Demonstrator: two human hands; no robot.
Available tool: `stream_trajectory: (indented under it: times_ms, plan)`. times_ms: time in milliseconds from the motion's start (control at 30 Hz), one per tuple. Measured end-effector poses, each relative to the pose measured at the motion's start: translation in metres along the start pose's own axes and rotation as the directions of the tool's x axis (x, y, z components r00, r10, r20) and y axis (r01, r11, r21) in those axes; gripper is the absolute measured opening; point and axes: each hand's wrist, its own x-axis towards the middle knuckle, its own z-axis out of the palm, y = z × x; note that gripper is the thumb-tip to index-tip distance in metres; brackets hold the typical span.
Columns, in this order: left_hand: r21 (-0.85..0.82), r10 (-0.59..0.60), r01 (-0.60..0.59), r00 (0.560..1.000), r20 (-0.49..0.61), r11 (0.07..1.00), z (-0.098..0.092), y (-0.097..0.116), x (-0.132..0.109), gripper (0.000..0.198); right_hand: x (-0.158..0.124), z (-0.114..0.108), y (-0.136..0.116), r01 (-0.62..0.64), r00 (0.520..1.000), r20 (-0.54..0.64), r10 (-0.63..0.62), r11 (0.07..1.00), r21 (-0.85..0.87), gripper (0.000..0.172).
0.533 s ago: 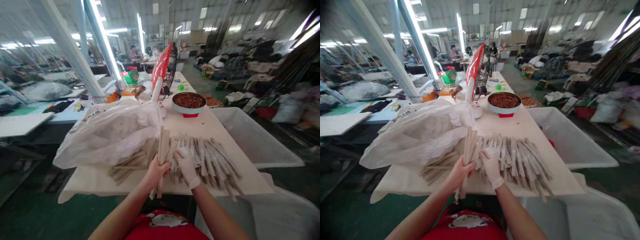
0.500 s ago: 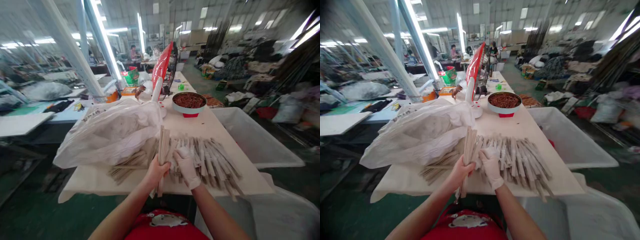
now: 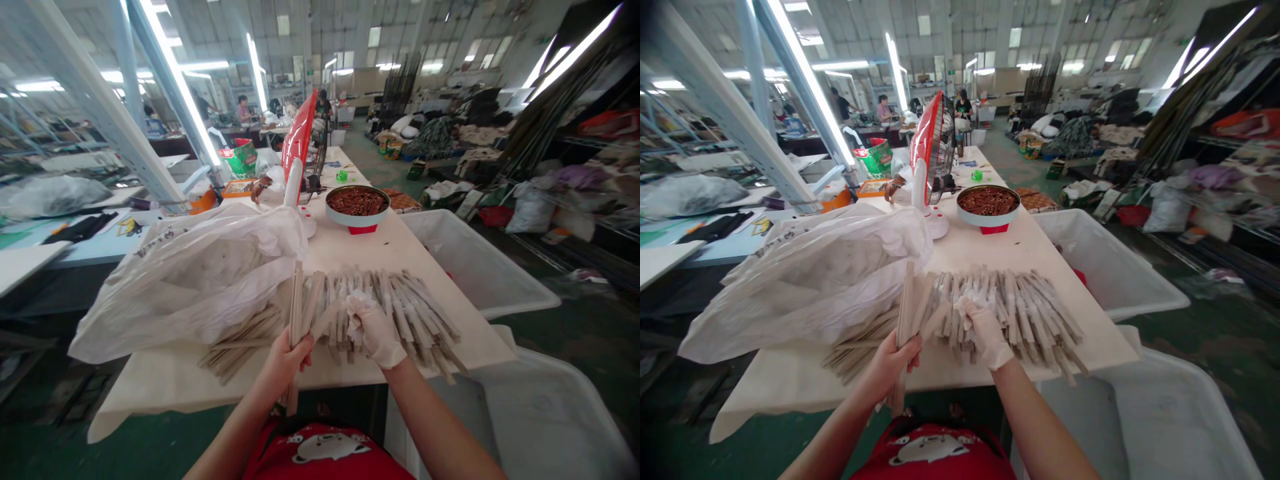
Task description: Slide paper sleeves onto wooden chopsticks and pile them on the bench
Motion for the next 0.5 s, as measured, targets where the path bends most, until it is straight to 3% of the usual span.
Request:
stream_trajectory:
  times_ms: [133,233,400,500]
  plan:
    - [0.017,-0.071,0.069,0.993,0.099,0.997,-0.005,0.001,-0.007,0.025,0.001,-0.002,0.0,0.064,0.998,0.029,-0.061,0.995,-0.083,0.023]
    - [0.059,-0.096,0.09,0.989,0.112,0.994,-0.011,-0.001,-0.007,0.023,-0.002,-0.001,-0.006,0.076,0.997,0.018,-0.074,0.972,-0.221,0.025]
    - [0.151,-0.094,0.084,0.994,0.062,0.985,-0.017,-0.008,-0.004,0.016,-0.011,0.001,-0.017,0.19,0.981,0.066,-0.18,0.862,-0.469,0.022]
    - [0.235,-0.01,0.012,1.0,-0.01,0.972,-0.011,-0.009,-0.001,0.016,-0.02,0.008,-0.012,0.135,0.987,0.133,-0.085,0.889,-0.437,0.024]
